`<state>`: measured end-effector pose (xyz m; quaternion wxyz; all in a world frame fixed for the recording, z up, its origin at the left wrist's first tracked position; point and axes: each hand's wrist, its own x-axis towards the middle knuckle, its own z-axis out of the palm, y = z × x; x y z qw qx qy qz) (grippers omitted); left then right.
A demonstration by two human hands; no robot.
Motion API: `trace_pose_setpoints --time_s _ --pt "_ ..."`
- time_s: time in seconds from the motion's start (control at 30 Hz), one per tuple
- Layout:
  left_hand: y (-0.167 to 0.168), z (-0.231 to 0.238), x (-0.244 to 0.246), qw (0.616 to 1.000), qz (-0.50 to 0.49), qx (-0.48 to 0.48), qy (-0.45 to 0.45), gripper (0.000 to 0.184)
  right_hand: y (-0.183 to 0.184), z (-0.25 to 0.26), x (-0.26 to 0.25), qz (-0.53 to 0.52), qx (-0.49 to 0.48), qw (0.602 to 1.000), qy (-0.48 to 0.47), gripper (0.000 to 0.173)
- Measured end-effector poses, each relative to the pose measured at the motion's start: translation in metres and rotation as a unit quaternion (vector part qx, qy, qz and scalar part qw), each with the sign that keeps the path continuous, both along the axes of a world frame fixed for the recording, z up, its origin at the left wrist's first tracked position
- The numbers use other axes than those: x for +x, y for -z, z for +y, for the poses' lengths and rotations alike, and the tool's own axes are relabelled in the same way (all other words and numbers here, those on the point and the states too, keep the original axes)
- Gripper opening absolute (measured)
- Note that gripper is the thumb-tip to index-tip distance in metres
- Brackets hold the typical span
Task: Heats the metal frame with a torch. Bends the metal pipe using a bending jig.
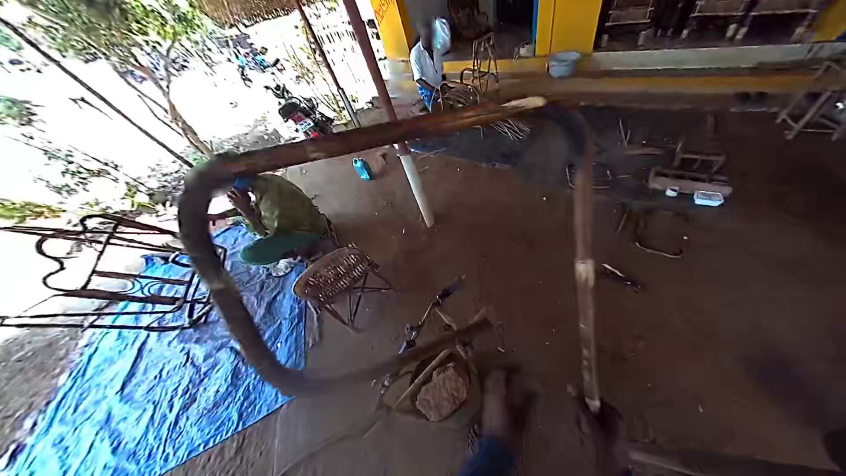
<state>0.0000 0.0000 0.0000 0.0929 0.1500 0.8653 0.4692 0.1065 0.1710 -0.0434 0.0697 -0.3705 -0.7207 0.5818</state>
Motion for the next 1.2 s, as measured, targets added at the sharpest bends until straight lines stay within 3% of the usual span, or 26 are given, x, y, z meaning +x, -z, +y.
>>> trace_pose_setpoints --time_s 0.03,0.1,0.17,0.3,0.37,0.5,0.67,0.73,0.8,0.87,1.0,1.13,1.2 --pt "0.019 -0.037 -0.037 0.997 -0.011 -0.044 -0.06 0.063 -0.002 -0.022 -0.027 0.033 0.018 0.999 0.035 0.05" --pt "0.042 -0.102 -0.111 0.98 0.018 -0.117 -0.159 0.067 -0.012 -0.049 -0.076 0.051 0.004 0.999 0.012 0.048" --pt "0.041 -0.145 -0.173 0.961 0.032 -0.195 -0.192 0.075 -0.011 -0.068 -0.111 0.029 -0.021 0.999 -0.036 0.049" --pt "0.03 -0.167 -0.246 0.903 -0.039 -0.425 -0.046 0.071 0.006 -0.09 -0.159 -0.017 -0.067 0.996 -0.055 0.053" --pt "0.031 -0.164 -0.253 0.887 -0.1 -0.451 -0.02 0.064 0.008 -0.094 -0.174 -0.052 -0.084 0.993 -0.057 0.051" --pt "0.051 -0.155 -0.252 0.899 -0.226 -0.353 -0.127 0.076 0.018 -0.09 -0.195 -0.078 -0.11 0.99 -0.034 0.046" --pt "0.061 -0.158 -0.244 0.909 -0.224 -0.282 -0.208 0.076 0.028 -0.074 -0.197 -0.095 -0.102 0.989 -0.049 0.048" --pt "0.056 -0.162 -0.243 0.935 -0.173 -0.175 -0.257 0.06 0.026 -0.059 -0.194 -0.098 -0.078 0.99 -0.059 0.049" --pt "0.051 -0.161 -0.24 0.937 -0.139 0.013 -0.321 0.053 0.024 -0.045 -0.191 -0.09 -0.062 0.992 -0.067 0.049" --pt "0.033 -0.146 -0.228 0.893 -0.132 0.214 -0.373 0.046 0.022 -0.036 -0.189 -0.076 -0.053 0.993 -0.074 0.05" --pt "0.0 -0.12 -0.224 0.798 -0.142 0.341 -0.476 0.067 0.014 -0.02 -0.194 -0.084 -0.032 0.991 -0.099 0.05" --pt "-0.01 -0.111 -0.234 0.69 -0.23 0.482 -0.488 0.088 0.016 -0.014 -0.197 -0.084 -0.013 0.99 -0.114 0.054" --pt "-0.002 -0.11 -0.233 0.709 -0.251 0.447 -0.484 0.086 0.016 -0.009 -0.196 -0.074 -0.009 0.991 -0.114 0.059"
